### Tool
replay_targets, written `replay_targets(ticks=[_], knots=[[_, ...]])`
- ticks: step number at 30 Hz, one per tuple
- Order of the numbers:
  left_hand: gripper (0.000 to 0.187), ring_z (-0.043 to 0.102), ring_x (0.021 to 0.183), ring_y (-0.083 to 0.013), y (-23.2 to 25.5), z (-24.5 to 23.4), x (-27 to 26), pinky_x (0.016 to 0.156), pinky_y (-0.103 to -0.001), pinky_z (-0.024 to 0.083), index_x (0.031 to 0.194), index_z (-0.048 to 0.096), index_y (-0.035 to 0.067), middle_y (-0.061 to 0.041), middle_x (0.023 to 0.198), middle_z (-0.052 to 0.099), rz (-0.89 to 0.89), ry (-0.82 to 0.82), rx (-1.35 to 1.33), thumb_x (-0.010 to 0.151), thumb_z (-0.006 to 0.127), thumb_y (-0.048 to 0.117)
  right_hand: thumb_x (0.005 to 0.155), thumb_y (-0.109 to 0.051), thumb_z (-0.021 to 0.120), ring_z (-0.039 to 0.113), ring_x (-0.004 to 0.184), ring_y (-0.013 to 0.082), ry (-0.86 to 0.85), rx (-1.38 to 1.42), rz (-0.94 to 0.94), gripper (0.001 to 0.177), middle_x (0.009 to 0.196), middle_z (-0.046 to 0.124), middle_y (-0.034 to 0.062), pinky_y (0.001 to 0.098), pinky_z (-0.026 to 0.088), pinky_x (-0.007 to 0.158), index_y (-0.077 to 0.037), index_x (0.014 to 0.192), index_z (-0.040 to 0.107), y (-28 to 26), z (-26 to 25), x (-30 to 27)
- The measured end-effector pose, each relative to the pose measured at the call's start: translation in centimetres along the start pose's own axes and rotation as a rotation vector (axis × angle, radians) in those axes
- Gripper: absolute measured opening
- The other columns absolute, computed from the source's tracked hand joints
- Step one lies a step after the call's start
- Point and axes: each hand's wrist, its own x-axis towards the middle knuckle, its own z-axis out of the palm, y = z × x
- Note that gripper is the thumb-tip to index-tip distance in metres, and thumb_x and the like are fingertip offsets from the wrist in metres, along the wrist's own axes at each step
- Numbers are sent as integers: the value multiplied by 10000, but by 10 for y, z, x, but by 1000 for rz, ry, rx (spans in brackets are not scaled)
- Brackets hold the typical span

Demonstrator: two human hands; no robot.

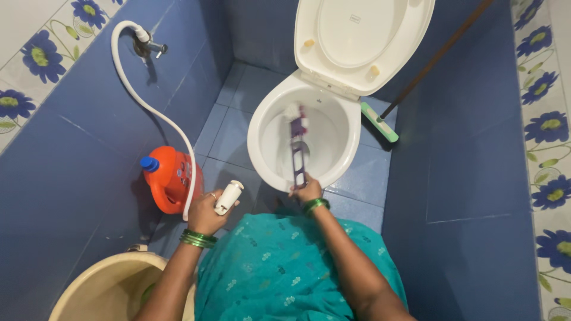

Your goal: The person scrubs the inside of a toilet bowl with a long-handled brush while simultaneously rinsing it with a handheld bidet sprayer. The person also scrubs the underside of the toilet seat and lid.

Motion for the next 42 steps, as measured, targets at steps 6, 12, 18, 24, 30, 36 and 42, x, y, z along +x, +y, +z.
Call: replay_targets(ticks=[6, 12, 18, 24, 30, 36, 42], knots=[[394, 666, 706, -362, 5, 2, 0, 619, -473, 500, 841, 705, 99, -134, 739, 689, 10, -18, -19, 779, 799, 477, 697, 223, 639, 722, 660, 235, -129, 41, 96, 760, 830, 721, 161, 364, 589, 544, 8, 1410, 482, 8, 20, -60], [391, 674, 701, -357, 10, -2, 2, 631, -478, 496, 843, 707, 105, -133, 720, 693, -39, -85, -5, 797, 785, 485, 763, 143, 696, 746, 705, 214, 55, 225, 67, 562, 904, 777, 155, 330, 594, 583, 84, 1312, 595, -17, -32, 10], [418, 683, 753, -379, 7, -2, 3, 661, -487, 507, 864, 717, 94, -149, 762, 706, -21, -58, 10, 795, 790, 500, 688, 191, 669, 739, 680, 245, -43, 70, 77, 650, 865, 749, 168, 375, 595, 552, 51, 1313, 562, -34, -17, -16], [389, 685, 756, -389, 13, 0, 0, 640, -504, 505, 903, 742, 115, -148, 786, 723, -16, -57, -31, 778, 786, 481, 680, 174, 667, 742, 676, 247, -157, 64, 40, 670, 867, 738, 197, 360, 600, 563, 39, 1328, 564, -14, -16, -44], [390, 683, 766, -391, 7, 0, 2, 652, -498, 514, 901, 732, 101, -161, 802, 717, 14, -51, -56, 789, 781, 472, 741, 127, 646, 759, 726, 237, 104, 253, 71, 534, 947, 768, 204, 327, 611, 591, 106, 1271, 586, -24, -42, 8], [405, 684, 777, -383, 8, 0, 2, 666, -493, 516, 881, 723, 97, -152, 802, 717, -2, -47, -25, 780, 794, 483, 723, 151, 684, 727, 694, 223, -92, 90, 3, 613, 881, 745, 204, 340, 592, 580, 50, 1318, 578, -25, -2, -46], [410, 680, 783, -380, 10, 3, -1, 674, -495, 511, 840, 701, 91, -150, 779, 698, 21, -47, -18, 796, 795, 488, 731, 95, 696, 735, 659, 193, -77, 182, 28, 613, 837, 760, 169, 322, 608, 593, 22, 1318, 539, -8, -1, -42]])
